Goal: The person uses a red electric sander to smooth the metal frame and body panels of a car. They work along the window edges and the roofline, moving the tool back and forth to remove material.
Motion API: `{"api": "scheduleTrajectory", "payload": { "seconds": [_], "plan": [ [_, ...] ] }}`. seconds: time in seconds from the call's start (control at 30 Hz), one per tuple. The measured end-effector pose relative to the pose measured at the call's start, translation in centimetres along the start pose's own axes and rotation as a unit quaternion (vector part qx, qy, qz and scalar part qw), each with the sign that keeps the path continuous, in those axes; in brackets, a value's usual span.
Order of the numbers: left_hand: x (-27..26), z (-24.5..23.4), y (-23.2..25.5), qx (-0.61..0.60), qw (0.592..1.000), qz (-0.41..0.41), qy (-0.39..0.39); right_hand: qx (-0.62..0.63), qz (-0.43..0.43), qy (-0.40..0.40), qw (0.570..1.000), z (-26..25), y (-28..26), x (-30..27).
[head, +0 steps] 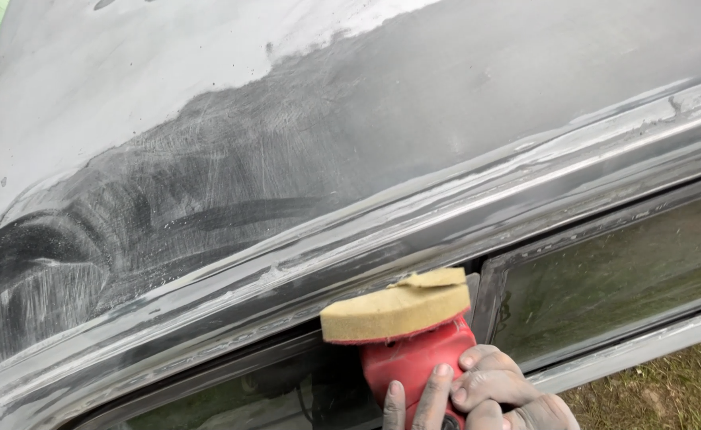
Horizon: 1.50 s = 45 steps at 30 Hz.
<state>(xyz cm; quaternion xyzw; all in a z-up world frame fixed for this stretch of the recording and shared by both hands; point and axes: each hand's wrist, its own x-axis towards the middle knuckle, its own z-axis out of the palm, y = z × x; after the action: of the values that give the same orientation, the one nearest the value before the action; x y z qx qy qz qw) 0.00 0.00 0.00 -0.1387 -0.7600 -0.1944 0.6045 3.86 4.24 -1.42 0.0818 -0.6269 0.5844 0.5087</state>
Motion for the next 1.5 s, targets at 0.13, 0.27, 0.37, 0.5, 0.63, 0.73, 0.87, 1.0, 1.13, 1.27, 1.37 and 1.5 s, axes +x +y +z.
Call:
{"api": "scheduleTrajectory", "payload": {
  "seconds": [0.13,0.27,0.37,0.5,0.63,0.73,0.87,1.0,1.13,1.27,1.37,1.5],
  "plan": [
    [1.3,-3.0,-3.2,-0.033,0.996,-0.007,-0.084,0.007,0.020,0.022,1.000,3.1,-1.6,0.0],
    [2.7,-4.9,-8.0,-0.080,0.979,0.062,-0.175,0.030,0.046,0.063,0.997,8.5,-3.8,-0.4],
    [3.2,-5.7,-11.0,-0.091,0.979,0.061,-0.171,0.041,0.028,0.103,0.993,13.0,-4.5,-0.1],
    [4.7,-5.8,-13.5,-0.126,0.984,0.052,-0.116,0.051,0.003,0.194,0.980,18.7,-5.4,-0.1],
    [3.8,-8.3,-19.3,-0.151,0.948,0.067,-0.271,0.035,-0.009,0.273,0.961,21.9,-6.2,-0.6],
    [4.2,-8.5,-19.4,-0.126,0.957,0.041,-0.257,0.037,0.006,0.281,0.959,22.5,-6.6,-0.8],
    [4.9,-8.2,-18.5,-0.138,0.952,0.087,-0.258,0.050,0.026,0.292,0.955,21.4,-6.8,-0.7],
    [5.4,-7.6,-15.8,-0.140,0.943,0.149,-0.263,0.023,0.036,0.288,0.957,18.0,-6.4,0.0],
    [5.7,-7.0,-10.6,-0.137,0.945,0.098,-0.280,0.018,0.041,0.257,0.965,13.2,-5.5,1.4],
    [6.5,-6.0,-5.1,-0.135,0.947,0.078,-0.282,-0.007,0.044,0.259,0.965,9.0,-5.0,3.1],
    [7.2,-5.4,-1.7,-0.131,0.947,0.059,-0.286,-0.051,0.055,0.288,0.955,7.3,-4.8,4.5],
    [7.7,-4.6,1.7,-0.132,0.950,0.035,-0.282,-0.002,0.077,0.220,0.972,2.3,-4.0,5.0]
  ]
}}
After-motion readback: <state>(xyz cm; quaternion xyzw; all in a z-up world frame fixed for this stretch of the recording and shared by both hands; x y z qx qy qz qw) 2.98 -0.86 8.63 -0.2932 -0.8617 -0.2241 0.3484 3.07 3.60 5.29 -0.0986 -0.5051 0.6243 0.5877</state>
